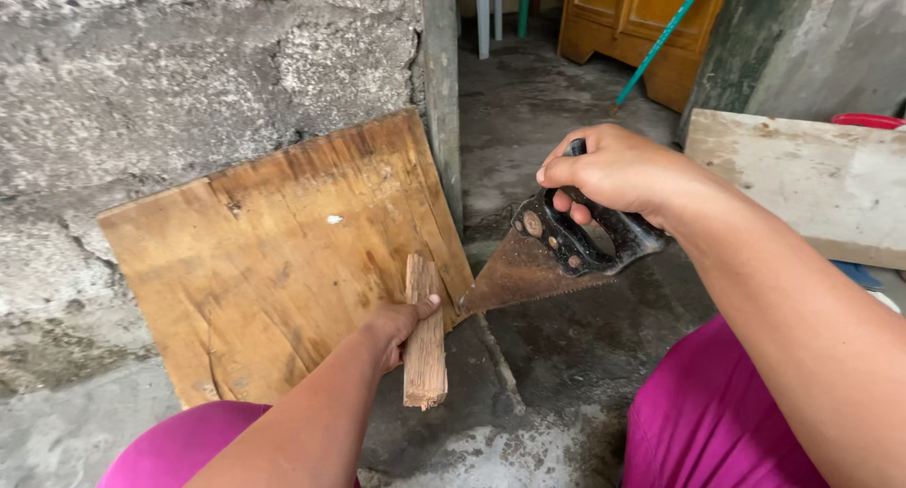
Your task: The person uses a hand saw to cut a small piece of wood placed on a larger wooden board. The person holds the wood steady with one hand and saws with the other, completing the cut and separating the piece.
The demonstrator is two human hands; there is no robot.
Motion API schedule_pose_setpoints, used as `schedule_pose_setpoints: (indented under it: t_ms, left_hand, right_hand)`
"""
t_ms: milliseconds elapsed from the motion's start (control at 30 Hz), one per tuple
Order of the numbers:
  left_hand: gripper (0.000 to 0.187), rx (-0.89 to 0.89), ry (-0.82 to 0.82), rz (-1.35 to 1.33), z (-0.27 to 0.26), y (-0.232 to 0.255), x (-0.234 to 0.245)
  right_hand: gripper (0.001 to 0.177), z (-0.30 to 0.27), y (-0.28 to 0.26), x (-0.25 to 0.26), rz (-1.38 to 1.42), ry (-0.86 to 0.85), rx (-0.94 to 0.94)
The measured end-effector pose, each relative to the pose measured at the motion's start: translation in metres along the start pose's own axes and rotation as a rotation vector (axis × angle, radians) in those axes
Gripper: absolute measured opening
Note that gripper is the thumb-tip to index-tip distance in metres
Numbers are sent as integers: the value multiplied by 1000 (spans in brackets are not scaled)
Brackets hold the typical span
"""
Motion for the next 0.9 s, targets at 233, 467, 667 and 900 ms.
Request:
schedule_pose_setpoints:
  t_ms: [233,467,667,900]
  left_hand:
    - [48,13,-121,-15,23,-5,-33]
    - [44,111,-224,-159,36,-14,-40]
    - [47,44,-313,-257,28,-4,-40]
    - [49,7,-285,-125,-1,32,-29]
  right_hand:
    - [18,-24,-3,32,79,100,-59]
    - [17,-23,11,28,72,198,18]
    - [23,-22,19,-6,-130,330,70]
    - [30,-26,14,-8,-160,396,149]
Point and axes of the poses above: each hand's wrist, its own z-axis towards the middle knuckle, its own x-axis out of the back of the hand, y = z × x, the point moved 1 cm from there along z, towards the middle knuckle, and after that the axes turned 11 degrees about z, right-handed, at the moved point
